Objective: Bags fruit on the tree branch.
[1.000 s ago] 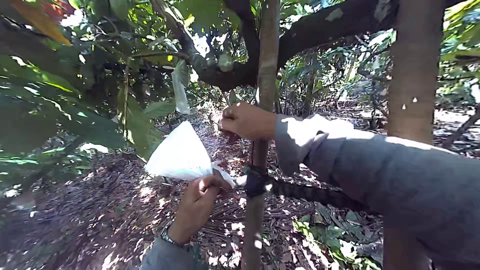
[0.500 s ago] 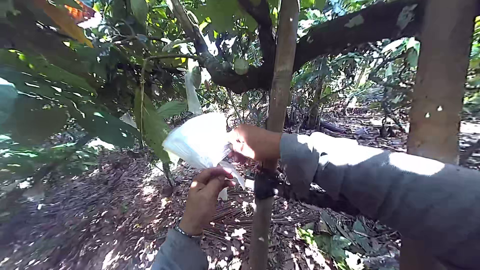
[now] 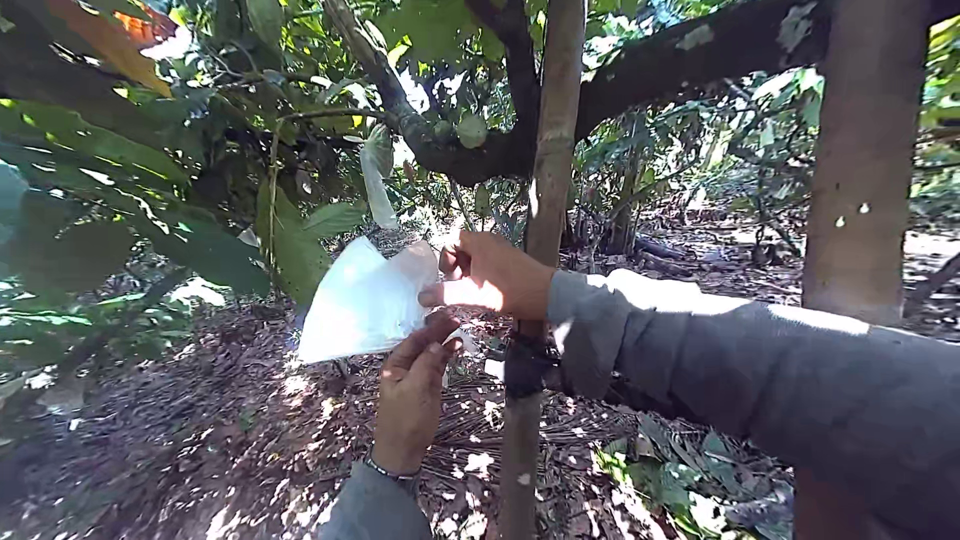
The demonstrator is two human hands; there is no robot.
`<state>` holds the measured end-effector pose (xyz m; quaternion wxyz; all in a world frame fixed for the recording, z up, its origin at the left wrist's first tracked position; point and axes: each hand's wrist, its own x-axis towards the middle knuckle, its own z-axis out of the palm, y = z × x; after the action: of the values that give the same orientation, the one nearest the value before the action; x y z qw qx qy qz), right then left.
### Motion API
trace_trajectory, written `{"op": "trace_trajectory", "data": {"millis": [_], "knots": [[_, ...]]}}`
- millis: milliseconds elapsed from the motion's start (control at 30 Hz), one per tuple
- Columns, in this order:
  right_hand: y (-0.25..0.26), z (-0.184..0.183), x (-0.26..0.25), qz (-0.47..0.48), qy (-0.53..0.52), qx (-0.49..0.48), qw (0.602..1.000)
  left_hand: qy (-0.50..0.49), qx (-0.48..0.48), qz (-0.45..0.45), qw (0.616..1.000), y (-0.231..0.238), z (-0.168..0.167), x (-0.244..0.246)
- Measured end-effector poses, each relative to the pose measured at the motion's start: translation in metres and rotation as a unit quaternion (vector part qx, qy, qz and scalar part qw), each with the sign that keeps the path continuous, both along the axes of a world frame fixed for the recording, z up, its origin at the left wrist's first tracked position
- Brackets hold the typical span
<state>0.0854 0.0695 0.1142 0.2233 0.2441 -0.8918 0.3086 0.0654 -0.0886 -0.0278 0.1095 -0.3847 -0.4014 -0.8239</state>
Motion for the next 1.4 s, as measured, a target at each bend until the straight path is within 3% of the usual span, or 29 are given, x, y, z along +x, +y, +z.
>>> {"op": "trace_trajectory", "data": {"millis": [100, 167, 267, 333, 500, 733, 800, 900, 967, 1067, 1167, 1233, 1300, 1400], "knots": [[-0.002, 0.0, 0.003, -0.002, 0.07, 0.003, 0.998, -0.001, -0.011, -0.002, 1.0, 0.006, -0.003, 0.002], [0.006, 0.001, 0.001, 0.029, 0.104, 0.079, 0.991, -0.002, 0.001, -0.006, 1.0, 0.008, -0.002, 0.001], [0.013, 0.008, 0.003, 0.018, 0.055, 0.191, 0.98, 0.003, 0.064, -0.001, 0.998, 0.002, 0.001, -0.005], [0.013, 0.008, 0.002, 0.004, 0.021, 0.177, 0.984, 0.006, 0.093, 0.007, 0.996, -0.002, 0.006, -0.006], [0.019, 0.009, -0.004, 0.032, 0.018, 0.034, 0.999, 0.008, 0.117, 0.013, 0.993, -0.014, 0.009, -0.012], [-0.007, -0.014, 0.001, 0.065, 0.027, -0.007, 0.997, 0.041, 0.02, 0.034, 0.998, 0.004, -0.011, -0.008], [0.0, -0.011, 0.0, 0.092, 0.044, 0.073, 0.992, 0.046, 0.043, -0.003, 0.998, 0.013, -0.015, -0.006], [0.017, 0.009, -0.002, 0.073, 0.018, 0.296, 0.952, 0.011, 0.166, -0.055, 0.985, 0.014, -0.011, -0.007], [0.018, 0.014, 0.0, 0.056, 0.006, 0.324, 0.944, -0.032, 0.208, -0.043, 0.977, 0.011, -0.002, -0.006], [0.02, 0.004, -0.007, 0.1, 0.063, 0.272, 0.955, -0.089, 0.234, -0.038, 0.967, 0.008, 0.008, -0.007], [0.022, -0.006, -0.019, 0.144, 0.136, 0.182, 0.963, -0.115, 0.243, -0.101, 0.958, 0.002, 0.008, -0.013], [0.012, 0.001, -0.005, 0.091, 0.093, 0.105, 0.986, -0.114, 0.243, -0.138, 0.953, 0.001, 0.005, -0.011], [-0.005, 0.02, 0.024, 0.001, -0.041, 0.015, 0.999, -0.108, 0.232, -0.167, 0.952, 0.001, 0.003, -0.004], [0.007, 0.001, -0.003, 0.129, -0.011, -0.132, 0.983, -0.114, 0.214, -0.161, 0.957, 0.003, 0.003, 0.002]]}}
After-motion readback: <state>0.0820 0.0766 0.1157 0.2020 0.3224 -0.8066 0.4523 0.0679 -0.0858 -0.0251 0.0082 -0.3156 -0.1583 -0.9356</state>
